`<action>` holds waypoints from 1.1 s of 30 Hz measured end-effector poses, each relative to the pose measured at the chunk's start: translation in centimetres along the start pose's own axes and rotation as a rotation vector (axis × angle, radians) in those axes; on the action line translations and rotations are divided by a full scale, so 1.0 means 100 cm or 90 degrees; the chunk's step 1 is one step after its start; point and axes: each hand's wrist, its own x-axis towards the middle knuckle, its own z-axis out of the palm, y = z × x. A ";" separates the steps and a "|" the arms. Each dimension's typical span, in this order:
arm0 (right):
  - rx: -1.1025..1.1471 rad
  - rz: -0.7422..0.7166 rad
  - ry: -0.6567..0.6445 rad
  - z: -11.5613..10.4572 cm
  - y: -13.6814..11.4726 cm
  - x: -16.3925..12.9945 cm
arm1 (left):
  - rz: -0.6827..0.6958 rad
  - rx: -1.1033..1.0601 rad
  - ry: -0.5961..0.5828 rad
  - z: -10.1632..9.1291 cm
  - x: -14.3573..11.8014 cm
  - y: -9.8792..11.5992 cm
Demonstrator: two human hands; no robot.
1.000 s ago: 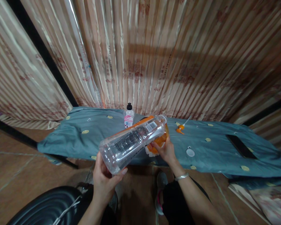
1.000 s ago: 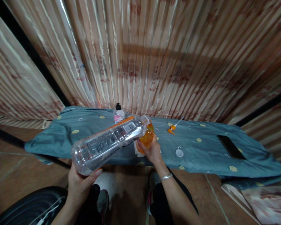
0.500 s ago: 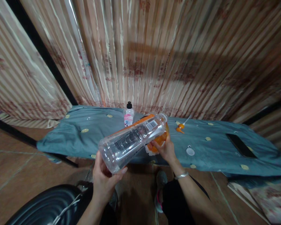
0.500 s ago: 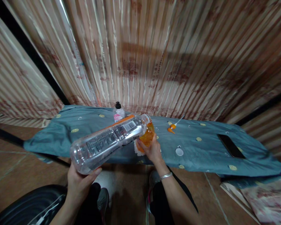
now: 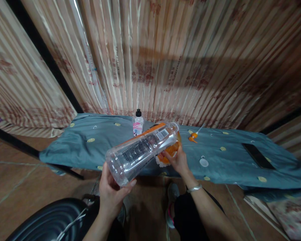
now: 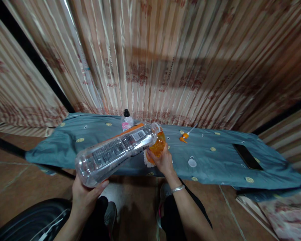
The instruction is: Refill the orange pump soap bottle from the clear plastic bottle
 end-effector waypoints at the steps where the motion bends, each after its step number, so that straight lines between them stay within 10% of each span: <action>1: 0.000 -0.003 0.000 0.000 0.000 0.000 | 0.002 0.002 -0.003 0.000 0.000 -0.001; 33: -0.003 -0.006 -0.019 -0.003 -0.001 -0.001 | -0.054 0.058 0.041 0.000 0.002 0.003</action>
